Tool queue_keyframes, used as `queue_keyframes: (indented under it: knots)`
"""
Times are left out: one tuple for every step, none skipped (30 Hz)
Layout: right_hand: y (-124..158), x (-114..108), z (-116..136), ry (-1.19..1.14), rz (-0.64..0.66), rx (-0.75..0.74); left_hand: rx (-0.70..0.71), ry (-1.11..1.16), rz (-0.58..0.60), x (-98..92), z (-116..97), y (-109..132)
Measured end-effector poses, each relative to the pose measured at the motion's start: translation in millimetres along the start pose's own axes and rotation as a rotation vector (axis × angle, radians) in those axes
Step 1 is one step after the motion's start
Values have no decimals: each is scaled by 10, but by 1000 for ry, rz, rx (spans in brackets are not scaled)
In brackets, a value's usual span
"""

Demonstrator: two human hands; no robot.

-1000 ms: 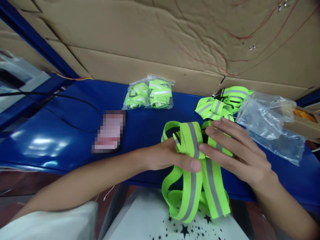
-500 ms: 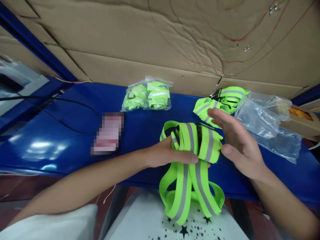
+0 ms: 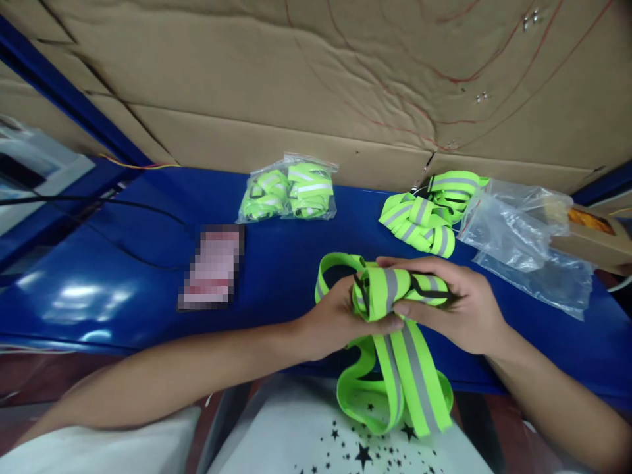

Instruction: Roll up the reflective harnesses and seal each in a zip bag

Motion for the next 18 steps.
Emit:
queue_keyframes:
  knots:
    - [20,-13,15,27,-82,-42,-16,29,-69,12,8,7]
    - [42,-21,30,62,-158,-82,-39,56,-98,30,8,9]
    - [64,-23,46,102,-222,-122,-62,81,-87,54,1,8]
    - [84,-20,63,144,-272,-158,-85,100,-55,81,-9,6]
    - [101,-15,81,179,-311,-192,-98,115,-22,105,-22,3]
    - [115,-11,100,208,-340,-225,-98,128,-1,125,-36,0]
    - [126,-8,119,231,-353,-257,-93,140,6,140,-46,-2]
    - [135,-7,139,248,-357,-288,-89,152,-2,148,-53,-3]
    - [141,-7,159,264,-343,-313,-97,166,-22,150,-53,-3]
    - [147,-12,177,283,-320,-331,-115,188,-45,148,-49,-3]
    - [153,-20,194,310,-290,-345,-142,217,-58,144,-44,-2]
    - [161,-36,211,341,-268,-356,-173,246,-48,140,-43,-3]
    - [174,-59,230,372,-259,-379,-200,258,-8,136,-48,-5]
    - [191,-87,249,404,-259,-402,-218,240,71,135,-63,-9]
    - [211,-120,266,431,-276,-421,-226,188,191,137,-88,-13]
    - [234,-160,283,443,-314,-430,-227,105,331,138,-119,-14]
    - [259,-196,298,450,-352,-428,-225,7,462,133,-154,-16]
    - [284,-232,308,452,-397,-407,-224,-83,571,122,-192,-20]
Point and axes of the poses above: each hand's wrist, its own y-axis away from the middle knuckle, its own x-axis out of the palm, z = x × y, the point moved 3 cm from there along -y, towards the middle knuckle, and after that the axes turned 15 degrees about x, right-handed, at the moved point
